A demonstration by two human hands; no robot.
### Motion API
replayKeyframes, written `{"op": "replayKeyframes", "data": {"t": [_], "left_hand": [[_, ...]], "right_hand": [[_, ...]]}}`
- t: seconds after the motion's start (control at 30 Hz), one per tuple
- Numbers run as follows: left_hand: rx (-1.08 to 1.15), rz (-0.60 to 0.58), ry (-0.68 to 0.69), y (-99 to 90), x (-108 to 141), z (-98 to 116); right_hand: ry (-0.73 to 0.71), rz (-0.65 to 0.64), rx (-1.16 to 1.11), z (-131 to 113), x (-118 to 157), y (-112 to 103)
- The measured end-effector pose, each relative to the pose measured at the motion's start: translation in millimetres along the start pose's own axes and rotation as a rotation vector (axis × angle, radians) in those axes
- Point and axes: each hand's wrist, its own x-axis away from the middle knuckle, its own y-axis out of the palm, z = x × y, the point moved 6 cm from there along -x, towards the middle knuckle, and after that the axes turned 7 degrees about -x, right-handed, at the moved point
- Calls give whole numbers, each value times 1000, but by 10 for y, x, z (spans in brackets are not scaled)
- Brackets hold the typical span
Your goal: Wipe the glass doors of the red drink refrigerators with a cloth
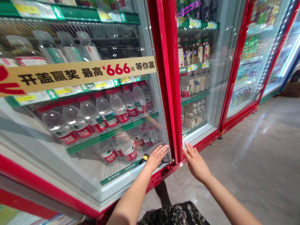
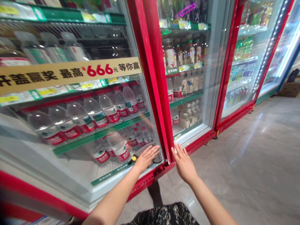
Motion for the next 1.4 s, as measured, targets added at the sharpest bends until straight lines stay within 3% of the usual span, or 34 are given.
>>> {"op": "replayKeyframes", "data": {"t": [0.1, 0.23, 0.33, 0.4, 0.47, 0.57, 0.7, 0.87, 0.97, 1.13, 1.27, 1.4], "left_hand": [[9, -3, -61, -95, 132, -91], [32, -27, -299, -197, -53, -333], [101, -46, -171, -98, -95, -197], [136, -34, -19, 5, 34, -34], [150, -26, 44, 110, 204, 60], [155, -17, 28, 212, 317, 89], [158, -5, -74, 275, 242, 96], [187, 55, 57, 326, 390, 255], [166, 85, 96, 325, 494, 214], [75, 90, 65, 203, 564, 182], [-13, 24, -40, 161, 684, 255], [-63, -39, -15, 131, 756, 180]], "right_hand": [[13, -14, -7, 33, 55, -18], [54, -30, -22, -54, -16, -28], [25, -46, -33, -198, -75, -62], [-14, -67, -30, -265, -78, -104], [-36, -93, -21, -289, -63, -154], [-23, -147, -12, -308, -62, -217], [8, -275, -29, -454, -151, -250], [98, -543, -97, -677, -275, -179], [221, -599, -123, -775, -339, -109], [288, -493, -196, -1116, -338, 116], [336, -289, -373, -1286, -44, 443], [458, -97, -575, -1270, 282, 862]]}}
